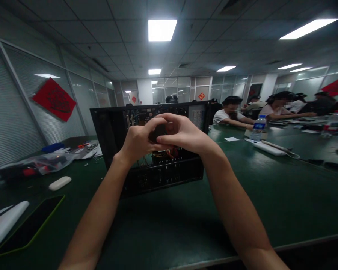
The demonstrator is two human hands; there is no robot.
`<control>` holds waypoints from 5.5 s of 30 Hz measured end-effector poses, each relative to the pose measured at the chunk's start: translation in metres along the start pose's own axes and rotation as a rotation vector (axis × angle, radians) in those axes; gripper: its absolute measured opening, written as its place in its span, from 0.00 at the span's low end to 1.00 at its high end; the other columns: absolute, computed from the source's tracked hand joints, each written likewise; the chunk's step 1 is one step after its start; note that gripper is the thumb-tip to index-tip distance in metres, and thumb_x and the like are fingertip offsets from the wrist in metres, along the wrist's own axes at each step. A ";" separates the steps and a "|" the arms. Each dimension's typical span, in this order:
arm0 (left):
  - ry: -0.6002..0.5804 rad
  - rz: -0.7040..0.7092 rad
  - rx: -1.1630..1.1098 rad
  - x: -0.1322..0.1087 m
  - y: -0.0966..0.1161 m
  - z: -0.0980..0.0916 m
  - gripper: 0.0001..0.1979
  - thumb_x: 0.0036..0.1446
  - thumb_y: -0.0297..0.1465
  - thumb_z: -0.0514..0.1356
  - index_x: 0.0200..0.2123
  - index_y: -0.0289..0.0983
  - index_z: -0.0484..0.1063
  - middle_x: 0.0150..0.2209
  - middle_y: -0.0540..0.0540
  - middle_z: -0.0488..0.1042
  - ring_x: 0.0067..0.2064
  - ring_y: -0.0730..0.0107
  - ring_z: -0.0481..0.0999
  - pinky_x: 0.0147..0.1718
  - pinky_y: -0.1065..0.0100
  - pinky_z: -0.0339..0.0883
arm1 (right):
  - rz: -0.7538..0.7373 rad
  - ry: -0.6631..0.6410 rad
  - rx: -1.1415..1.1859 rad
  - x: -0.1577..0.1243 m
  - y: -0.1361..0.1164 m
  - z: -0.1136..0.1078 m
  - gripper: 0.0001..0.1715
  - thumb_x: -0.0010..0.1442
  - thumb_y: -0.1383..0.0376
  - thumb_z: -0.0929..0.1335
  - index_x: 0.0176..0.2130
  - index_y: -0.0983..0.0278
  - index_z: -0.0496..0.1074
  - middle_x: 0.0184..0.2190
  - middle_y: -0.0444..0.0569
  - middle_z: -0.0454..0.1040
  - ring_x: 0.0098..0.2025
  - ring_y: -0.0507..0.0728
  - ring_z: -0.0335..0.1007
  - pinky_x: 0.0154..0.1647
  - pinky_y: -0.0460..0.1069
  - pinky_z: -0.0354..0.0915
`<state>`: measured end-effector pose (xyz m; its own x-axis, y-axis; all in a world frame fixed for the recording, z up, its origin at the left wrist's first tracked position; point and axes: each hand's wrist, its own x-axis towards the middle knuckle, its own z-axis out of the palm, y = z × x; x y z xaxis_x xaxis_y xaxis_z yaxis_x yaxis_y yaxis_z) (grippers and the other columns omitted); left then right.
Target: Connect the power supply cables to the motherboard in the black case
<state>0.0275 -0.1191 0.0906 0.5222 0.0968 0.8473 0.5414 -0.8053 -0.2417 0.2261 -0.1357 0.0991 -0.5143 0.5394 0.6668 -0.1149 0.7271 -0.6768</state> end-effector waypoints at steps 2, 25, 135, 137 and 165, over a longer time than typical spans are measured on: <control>0.034 -0.043 -0.064 0.002 0.000 -0.004 0.32 0.60 0.50 0.69 0.60 0.38 0.71 0.30 0.52 0.80 0.27 0.73 0.79 0.26 0.74 0.67 | -0.010 0.070 -0.053 0.000 -0.006 0.000 0.33 0.53 0.64 0.78 0.56 0.63 0.72 0.44 0.49 0.79 0.46 0.59 0.79 0.45 0.51 0.77; -0.073 0.000 -0.011 0.002 0.003 -0.033 0.15 0.65 0.42 0.67 0.45 0.38 0.83 0.36 0.45 0.86 0.33 0.67 0.84 0.34 0.69 0.75 | 0.055 0.076 -0.163 -0.016 -0.006 -0.016 0.34 0.58 0.55 0.78 0.60 0.64 0.75 0.41 0.50 0.81 0.41 0.59 0.79 0.40 0.52 0.77; -0.865 -0.577 0.437 -0.042 -0.046 0.107 0.16 0.66 0.33 0.60 0.52 0.42 0.84 0.49 0.37 0.84 0.52 0.51 0.83 0.49 0.60 0.75 | 0.327 -0.297 -1.123 -0.005 0.171 -0.033 0.15 0.67 0.68 0.70 0.50 0.67 0.83 0.46 0.57 0.84 0.47 0.60 0.79 0.39 0.46 0.62; -0.860 -0.588 0.456 -0.042 -0.043 0.108 0.16 0.66 0.33 0.60 0.52 0.39 0.85 0.48 0.33 0.84 0.52 0.47 0.83 0.49 0.58 0.75 | 0.328 -0.291 -1.122 -0.005 0.172 -0.033 0.15 0.67 0.67 0.70 0.50 0.66 0.83 0.46 0.57 0.84 0.46 0.60 0.79 0.38 0.46 0.62; -0.880 -0.550 0.541 -0.040 -0.034 0.108 0.16 0.69 0.28 0.56 0.50 0.29 0.82 0.50 0.26 0.81 0.54 0.45 0.82 0.51 0.53 0.76 | 0.295 -0.287 -1.100 -0.006 0.174 -0.034 0.14 0.67 0.68 0.70 0.50 0.66 0.83 0.46 0.56 0.84 0.46 0.59 0.79 0.40 0.46 0.62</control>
<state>0.0594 -0.0319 0.0141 0.2915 0.8972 0.3317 0.9357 -0.1955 -0.2936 0.2376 0.0022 -0.0120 -0.5867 0.7352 0.3395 0.7649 0.6408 -0.0657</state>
